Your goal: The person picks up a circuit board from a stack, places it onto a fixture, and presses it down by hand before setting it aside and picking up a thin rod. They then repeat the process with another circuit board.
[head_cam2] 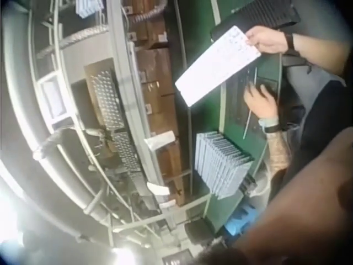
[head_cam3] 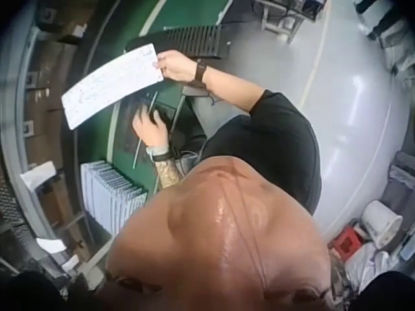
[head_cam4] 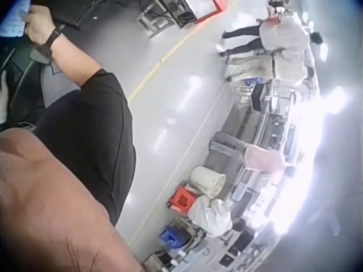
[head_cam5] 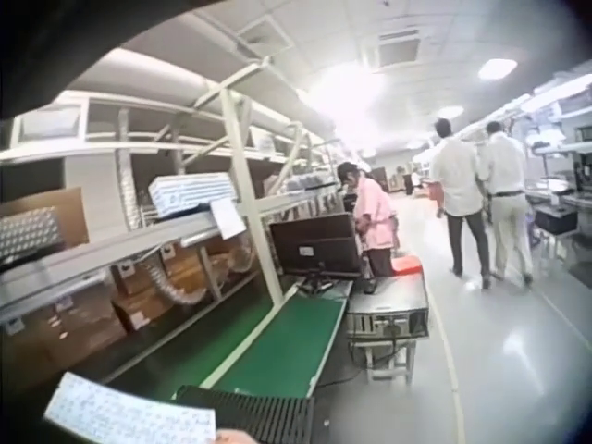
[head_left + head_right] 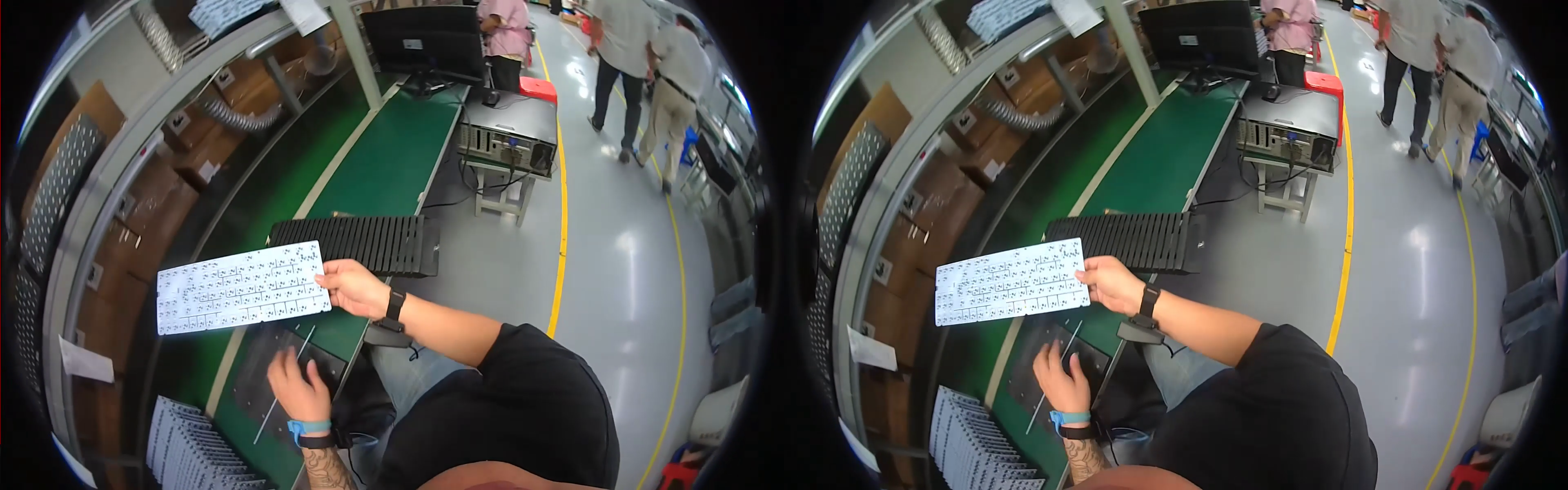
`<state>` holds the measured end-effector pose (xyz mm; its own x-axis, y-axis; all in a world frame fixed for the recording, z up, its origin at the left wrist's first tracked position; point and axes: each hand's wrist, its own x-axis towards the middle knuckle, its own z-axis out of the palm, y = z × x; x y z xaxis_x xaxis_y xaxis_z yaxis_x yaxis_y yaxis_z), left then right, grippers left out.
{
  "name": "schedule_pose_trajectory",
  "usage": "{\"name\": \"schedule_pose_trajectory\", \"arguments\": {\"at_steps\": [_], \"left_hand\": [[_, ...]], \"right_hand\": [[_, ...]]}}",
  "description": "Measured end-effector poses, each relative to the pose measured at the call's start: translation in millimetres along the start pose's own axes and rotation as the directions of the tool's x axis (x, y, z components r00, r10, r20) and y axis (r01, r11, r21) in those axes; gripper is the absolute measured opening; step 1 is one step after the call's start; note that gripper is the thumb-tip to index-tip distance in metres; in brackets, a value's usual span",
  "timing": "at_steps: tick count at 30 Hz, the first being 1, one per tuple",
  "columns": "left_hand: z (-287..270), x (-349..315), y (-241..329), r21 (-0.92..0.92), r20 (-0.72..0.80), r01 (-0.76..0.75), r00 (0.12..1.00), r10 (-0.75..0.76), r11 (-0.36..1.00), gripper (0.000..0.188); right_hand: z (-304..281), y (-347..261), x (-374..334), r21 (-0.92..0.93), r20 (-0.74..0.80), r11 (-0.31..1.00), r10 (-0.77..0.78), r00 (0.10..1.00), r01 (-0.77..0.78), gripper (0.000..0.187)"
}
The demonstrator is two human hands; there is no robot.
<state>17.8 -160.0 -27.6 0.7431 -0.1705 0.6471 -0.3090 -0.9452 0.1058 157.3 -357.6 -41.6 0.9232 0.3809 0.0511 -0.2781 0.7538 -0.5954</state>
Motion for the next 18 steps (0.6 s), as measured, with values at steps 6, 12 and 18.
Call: {"name": "schedule_pose_trajectory", "arguments": {"at_steps": [6, 12, 18], "left_hand": [[33.5, -57.7, -110.4, 0.142, 0.216, 0.251, 0.936, -0.277, 0.958, 0.038], [20.4, -48.6, -96.0, 0.191, 0.245, 0.235, 0.929, -0.278, 0.953, 0.024], [25.2, -60.9, -95.2, 0.315, 0.111, 0.185, 0.967, -0.229, 0.931, 0.009]], "right_hand": [[-9.7, -5.9, -49.2, 0.078, -0.059, 0.995, -0.061, 0.996, 0.065, 0.023], [-26.2, 1.1, -84.8, 0.171, 0.001, 0.976, -0.135, 0.991, 0.133, 0.024], [-32.5, 6.0, -131.9, 0.2, 0.05, 0.973, -0.128, 0.99, 0.116, 0.02]]}}
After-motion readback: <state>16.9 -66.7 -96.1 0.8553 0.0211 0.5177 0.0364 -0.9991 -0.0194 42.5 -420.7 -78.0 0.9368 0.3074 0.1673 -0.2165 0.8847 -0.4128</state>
